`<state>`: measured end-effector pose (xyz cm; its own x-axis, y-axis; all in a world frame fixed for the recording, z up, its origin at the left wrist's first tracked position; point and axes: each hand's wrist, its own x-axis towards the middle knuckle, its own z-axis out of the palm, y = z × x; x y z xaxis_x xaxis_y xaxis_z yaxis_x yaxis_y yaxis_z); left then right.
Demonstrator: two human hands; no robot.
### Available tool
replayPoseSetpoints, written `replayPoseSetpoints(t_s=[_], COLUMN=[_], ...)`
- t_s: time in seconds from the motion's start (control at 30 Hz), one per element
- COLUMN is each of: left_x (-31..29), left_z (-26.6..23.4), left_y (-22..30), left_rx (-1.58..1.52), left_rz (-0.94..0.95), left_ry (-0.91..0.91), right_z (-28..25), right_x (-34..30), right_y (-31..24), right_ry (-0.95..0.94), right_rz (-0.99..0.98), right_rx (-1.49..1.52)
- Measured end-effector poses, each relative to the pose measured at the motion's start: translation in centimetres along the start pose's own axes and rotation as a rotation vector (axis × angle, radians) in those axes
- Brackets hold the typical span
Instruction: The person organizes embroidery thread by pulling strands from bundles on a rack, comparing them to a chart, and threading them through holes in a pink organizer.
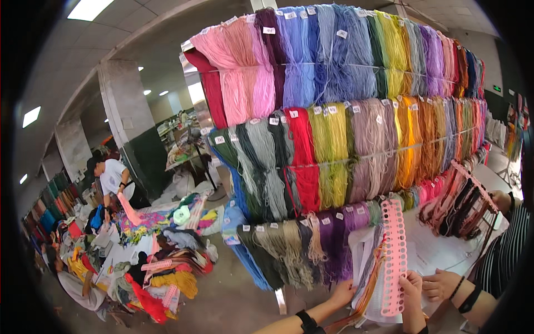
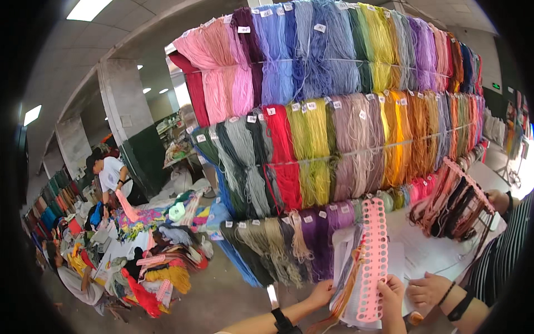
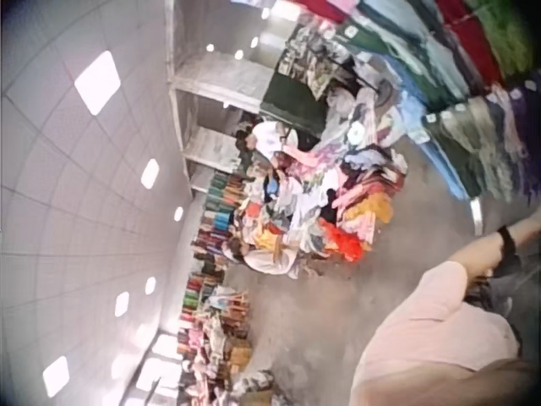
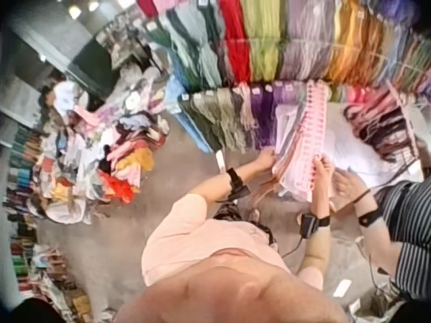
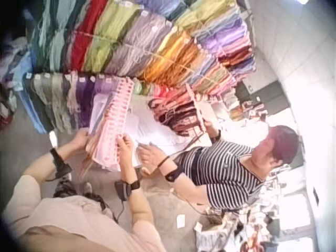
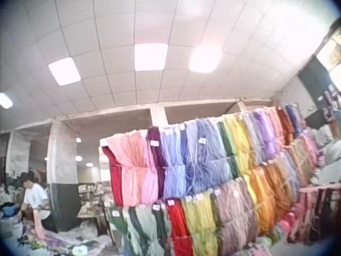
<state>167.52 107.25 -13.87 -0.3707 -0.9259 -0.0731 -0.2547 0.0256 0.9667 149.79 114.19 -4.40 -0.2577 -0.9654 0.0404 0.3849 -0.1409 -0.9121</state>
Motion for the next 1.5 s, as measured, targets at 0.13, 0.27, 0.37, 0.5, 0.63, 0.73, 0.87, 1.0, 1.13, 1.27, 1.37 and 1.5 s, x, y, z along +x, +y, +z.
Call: replayPoseSetpoints(t_s=[0.13, 0.27, 0.37, 0.5, 0.63, 0.73, 0.87, 1.0, 1.13, 1.27, 1.37, 1.5], left_x=[1.7, 3.9, 4.8, 4.4, 4.3, 3.6, 3.7, 4.8, 5.5, 7.3, 9.0, 11.4], left_z=[-0.8, -2.1, -3.8, -4.9, -3.7, -2.9, -1.7, -1.5, -4.3, -10.7, -13.1, -13.3], left_y=[-2.7, -0.8, -1.8, -1.3, -0.6, -0.2, -2.0, 1.0, 2.1, 2.5, 3.6, 3.9], left_rx=[0.011, 0.289, 0.276, -0.342, -0.390, -0.337, -0.096, 0.120, 0.028, -0.027, 0.008, 0.169], left_rz=[0.063, 0.058, 0.048, -0.004, -0.084, -0.045, 0.062, 0.092, 0.014, 0.142, 0.266, 0.336], left_ry=[0.086, 0.037, 0.147, -0.012, -0.069, -0.038, -0.011, -0.089, -0.115, 0.241, 0.299, 0.363], right_z=[-0.2, -2.3, -2.0, -3.9, -5.6, -6.4, -5.4, -5.7, -6.8, -5.6, -3.8, -0.2], right_x=[1.1, 1.6, 0.8, -3.5, -6.7, -7.5, -4.2, -0.1, 1.5, 1.1, 0.5, 0.2], right_y=[1.2, 3.2, 1.7, 1.5, 0.3, 0.7, 1.3, 2.4, 4.3, 5.1, 4.6, 3.8], right_ry=[-0.022, 0.159, 0.202, 0.275, 0.374, 0.415, 0.396, 0.374, 0.319, 0.273, 0.354, 0.382], right_rz=[-0.031, 0.007, 0.113, 0.044, 0.167, 0.245, 0.227, 0.162, -0.229, -0.328, -0.320, -0.315], right_rx=[0.002, -0.145, 0.050, 0.213, 0.051, -0.076, -0.284, -0.308, -1.415, -1.526, -1.520, -1.410])
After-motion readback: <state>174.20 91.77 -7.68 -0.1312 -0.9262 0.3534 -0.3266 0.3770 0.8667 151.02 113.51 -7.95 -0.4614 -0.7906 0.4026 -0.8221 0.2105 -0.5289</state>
